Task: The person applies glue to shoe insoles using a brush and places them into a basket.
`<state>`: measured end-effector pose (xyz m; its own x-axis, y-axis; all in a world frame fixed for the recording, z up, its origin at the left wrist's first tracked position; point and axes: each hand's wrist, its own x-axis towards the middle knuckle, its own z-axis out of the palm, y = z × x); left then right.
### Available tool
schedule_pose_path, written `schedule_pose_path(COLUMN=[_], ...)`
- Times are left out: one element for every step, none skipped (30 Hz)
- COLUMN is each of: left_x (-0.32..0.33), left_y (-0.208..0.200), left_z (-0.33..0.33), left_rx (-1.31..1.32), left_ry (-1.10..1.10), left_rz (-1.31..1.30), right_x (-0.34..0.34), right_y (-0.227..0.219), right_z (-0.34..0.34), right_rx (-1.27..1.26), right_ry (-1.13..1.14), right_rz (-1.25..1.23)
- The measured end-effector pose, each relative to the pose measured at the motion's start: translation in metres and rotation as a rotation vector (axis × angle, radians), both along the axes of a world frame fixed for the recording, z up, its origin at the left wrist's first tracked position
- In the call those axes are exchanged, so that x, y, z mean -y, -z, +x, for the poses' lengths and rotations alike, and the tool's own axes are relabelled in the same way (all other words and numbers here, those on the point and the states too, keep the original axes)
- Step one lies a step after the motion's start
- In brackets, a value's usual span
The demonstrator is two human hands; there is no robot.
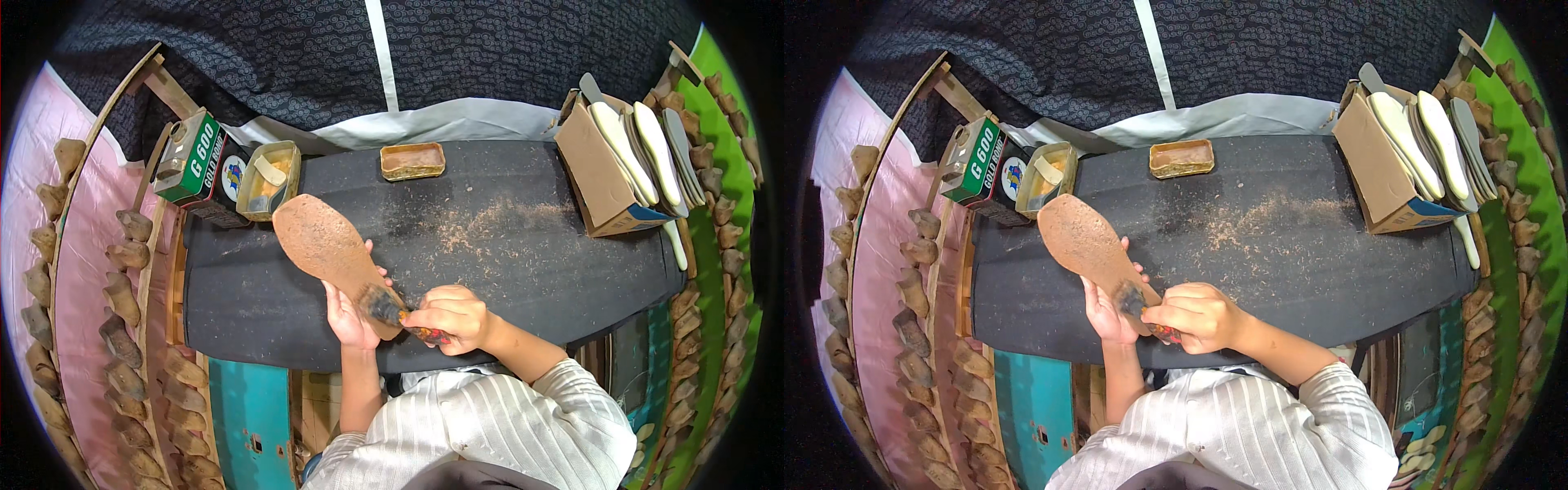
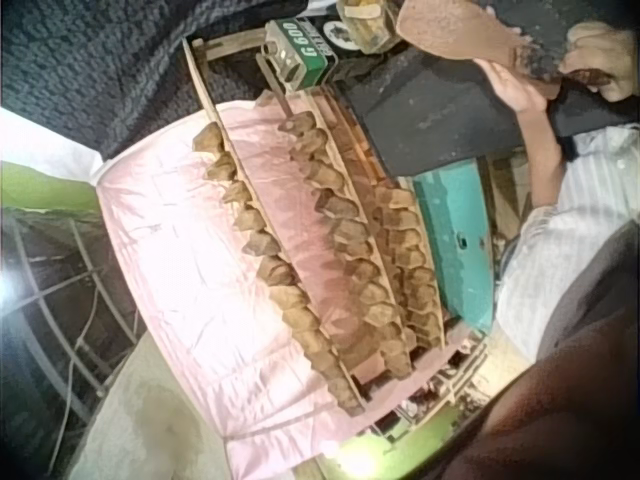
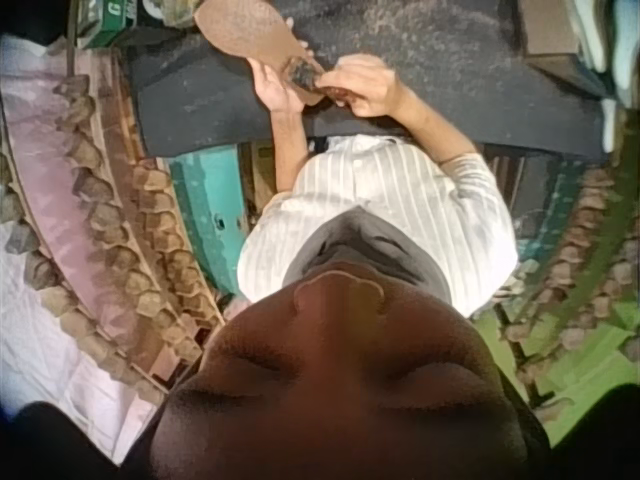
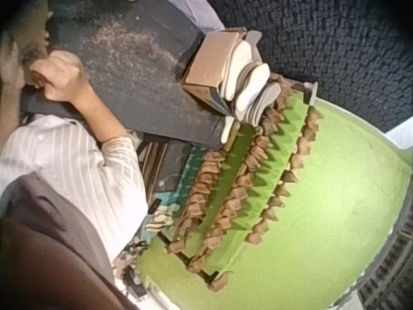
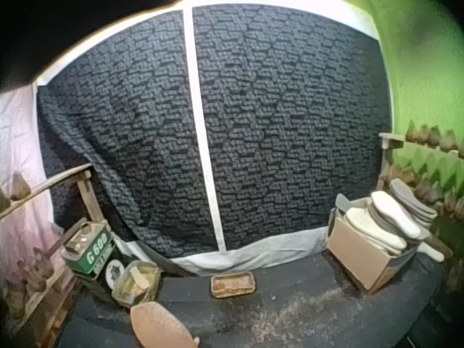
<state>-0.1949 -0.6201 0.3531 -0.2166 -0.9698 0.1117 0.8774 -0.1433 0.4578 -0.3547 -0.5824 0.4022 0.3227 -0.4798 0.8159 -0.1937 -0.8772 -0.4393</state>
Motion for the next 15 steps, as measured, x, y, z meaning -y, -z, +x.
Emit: schedule_pose_path(left_x=[0.001, 0.001, 0.001, 0.001, 0.001, 0.000, 0.000, -0.001, -0.001, -0.002, -0.001, 0.000, 0.001, 0.001, 0.002], left_y=[0.002, 0.002, 0.003, 0.004, 0.002, -0.001, -0.003, -0.003, -0.004, -0.005, -0.005, -0.005, -0.005, -0.005, -0.004], left_z=[0.001, 0.002, 0.002, 0.003, 0.001, -0.001, -0.003, -0.005, -0.007, -0.008, -0.008, -0.006, -0.005, -0.003, -0.001], left_rx=[-0.016, -0.016, -0.008, 0.001, 0.000, 0.001, 0.003, 0.003, 0.030, 0.058, 0.059, 0.083, 0.106, 0.107, 0.090], left_ry=[-0.025, -0.026, -0.037, -0.047, -0.046, -0.061, -0.077, -0.077, -0.101, -0.124, -0.125, -0.125, -0.125, -0.127, -0.137], left_rz=[-0.005, -0.004, -0.005, -0.006, -0.005, -0.019, -0.033, -0.032, -0.034, -0.036, -0.035, -0.034, -0.034, -0.033, -0.015], right_x=[-0.002, -0.003, -0.004, -0.005, -0.005, -0.004, 0.000, 0.003, 0.005, 0.006, 0.007, 0.008, 0.006, 0.005, 0.003], right_y=[0.002, 0.004, 0.005, 0.005, 0.005, 0.005, 0.003, 0.002, 0.003, 0.004, 0.006, 0.007, 0.005, 0.006, 0.009], right_z=[-0.002, -0.003, -0.003, -0.003, -0.003, -0.002, 0.001, 0.004, 0.004, 0.005, 0.005, 0.005, 0.005, 0.004, 0.001], right_rx=[-0.021, -0.040, -0.040, 0.004, 0.047, 0.046, 0.096, 0.148, 0.133, 0.134, 0.094, 0.055, 0.072, 0.072, 0.033], right_ry=[-0.007, -0.015, -0.016, -0.012, -0.005, -0.004, 0.016, 0.035, 0.028, 0.027, 0.019, 0.011, -0.027, -0.029, -0.063], right_rz=[0.030, 0.062, 0.063, 0.088, 0.113, 0.114, 0.079, 0.043, 0.042, 0.042, -0.002, -0.045, -0.038, -0.037, 0.001])
